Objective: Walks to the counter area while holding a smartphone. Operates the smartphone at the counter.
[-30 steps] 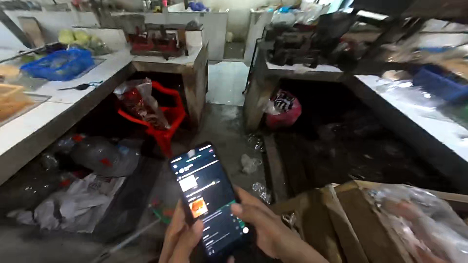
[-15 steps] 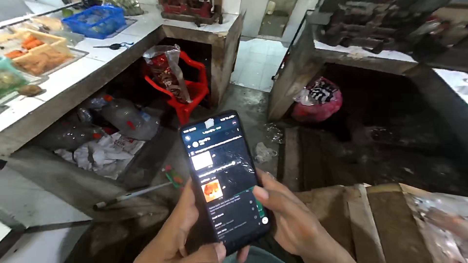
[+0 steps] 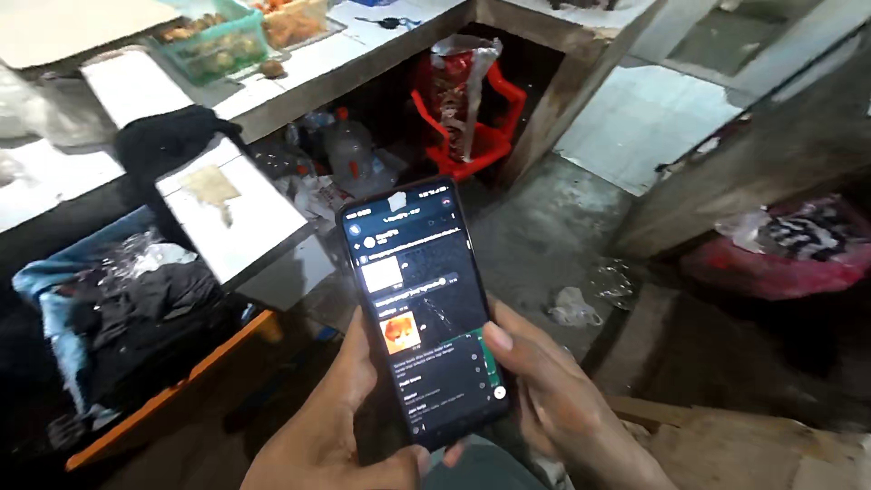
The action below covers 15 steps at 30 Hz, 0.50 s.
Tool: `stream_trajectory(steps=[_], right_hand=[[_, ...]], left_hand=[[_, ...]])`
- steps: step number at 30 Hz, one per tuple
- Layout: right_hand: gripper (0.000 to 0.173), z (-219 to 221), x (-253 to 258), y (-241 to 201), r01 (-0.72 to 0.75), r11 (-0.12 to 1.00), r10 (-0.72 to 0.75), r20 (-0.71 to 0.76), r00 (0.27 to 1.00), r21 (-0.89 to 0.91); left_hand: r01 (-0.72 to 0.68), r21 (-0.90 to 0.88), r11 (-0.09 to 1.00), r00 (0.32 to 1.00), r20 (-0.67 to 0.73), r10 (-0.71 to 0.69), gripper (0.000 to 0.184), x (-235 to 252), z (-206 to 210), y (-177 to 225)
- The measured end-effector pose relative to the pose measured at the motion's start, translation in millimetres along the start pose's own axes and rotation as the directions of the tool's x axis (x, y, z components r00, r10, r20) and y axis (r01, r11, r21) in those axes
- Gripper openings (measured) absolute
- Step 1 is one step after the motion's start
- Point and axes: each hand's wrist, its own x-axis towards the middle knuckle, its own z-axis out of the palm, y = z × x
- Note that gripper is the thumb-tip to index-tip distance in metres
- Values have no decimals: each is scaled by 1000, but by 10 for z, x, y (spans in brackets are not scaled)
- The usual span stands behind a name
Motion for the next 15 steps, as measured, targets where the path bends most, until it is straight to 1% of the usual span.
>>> stream_trajectory(steps=[2, 5, 9, 12, 15], right_hand=[[44, 226, 12, 116, 1, 1000, 0, 21, 1000, -17], [43, 518, 106, 236, 31, 999, -29, 63, 998, -36], [44, 785, 96, 448, 39, 999, -38, 108, 993, -5], [43, 934, 122, 540, 48, 999, -48, 113, 992, 3], [43, 1044, 128, 598, 58, 998, -60, 97, 993, 25]], left_hand=[[-34, -13, 999, 999, -30, 33, 97, -268, -28, 88], [-95, 61, 994, 994, -43, 97, 96, -564, -146, 235], [-98, 56, 994, 994, -39, 100, 96, -910, -204, 355], [-99, 48, 994, 993, -59, 102, 95, -1051, -229, 471], [-67, 67, 995, 996, -61, 71, 93, -1119, -274, 581]])
